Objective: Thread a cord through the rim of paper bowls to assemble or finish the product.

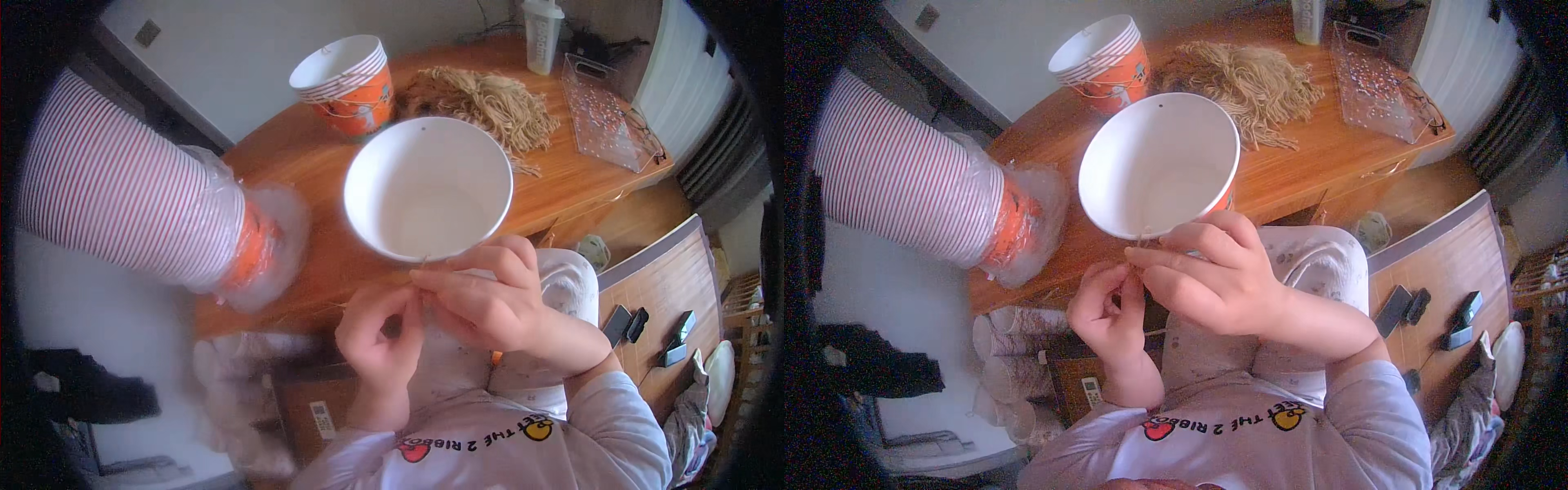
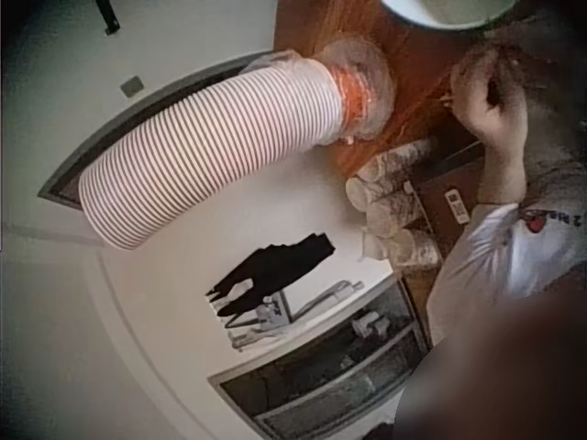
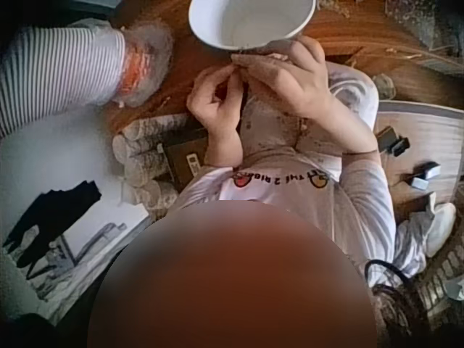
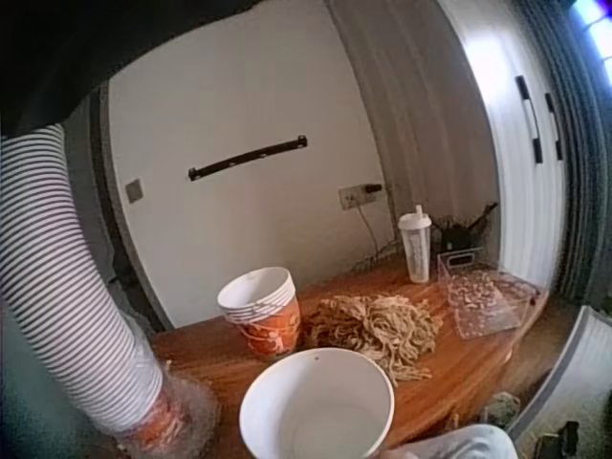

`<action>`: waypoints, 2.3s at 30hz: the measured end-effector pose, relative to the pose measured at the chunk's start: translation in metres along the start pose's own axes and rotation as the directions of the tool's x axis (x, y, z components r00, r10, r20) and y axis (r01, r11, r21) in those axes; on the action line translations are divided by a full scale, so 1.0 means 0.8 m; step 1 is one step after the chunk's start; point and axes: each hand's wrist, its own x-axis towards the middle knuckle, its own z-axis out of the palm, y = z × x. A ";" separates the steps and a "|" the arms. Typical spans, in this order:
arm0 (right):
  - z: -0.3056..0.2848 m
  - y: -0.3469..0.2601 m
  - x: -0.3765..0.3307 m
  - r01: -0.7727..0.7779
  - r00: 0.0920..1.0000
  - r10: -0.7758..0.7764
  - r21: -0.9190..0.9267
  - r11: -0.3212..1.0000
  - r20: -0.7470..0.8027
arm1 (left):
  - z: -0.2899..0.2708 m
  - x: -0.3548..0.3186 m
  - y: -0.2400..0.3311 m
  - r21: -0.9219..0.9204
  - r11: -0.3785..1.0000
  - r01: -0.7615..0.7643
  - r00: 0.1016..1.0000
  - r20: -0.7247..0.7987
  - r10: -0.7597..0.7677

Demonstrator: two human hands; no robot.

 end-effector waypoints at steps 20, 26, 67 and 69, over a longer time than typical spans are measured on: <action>-0.011 0.004 -0.009 -0.368 0.930 0.358 0.218 0.904 0.088 | 0.016 0.002 -0.009 -0.098 0.993 0.071 0.995 0.074 -0.064; -0.013 0.011 -0.015 -0.434 0.900 0.403 0.255 0.864 0.166 | 0.016 -0.004 -0.025 -0.179 0.955 0.237 0.969 0.120 -0.218; -0.020 0.014 -0.011 -0.328 0.935 0.220 0.437 0.838 0.279 | 0.004 0.002 -0.021 -0.467 0.696 0.546 0.837 0.336 -0.432; -0.031 0.011 -0.008 -0.467 0.858 0.315 0.358 0.809 0.406 | 0.000 0.002 -0.026 -0.432 0.723 0.539 0.839 0.356 -0.412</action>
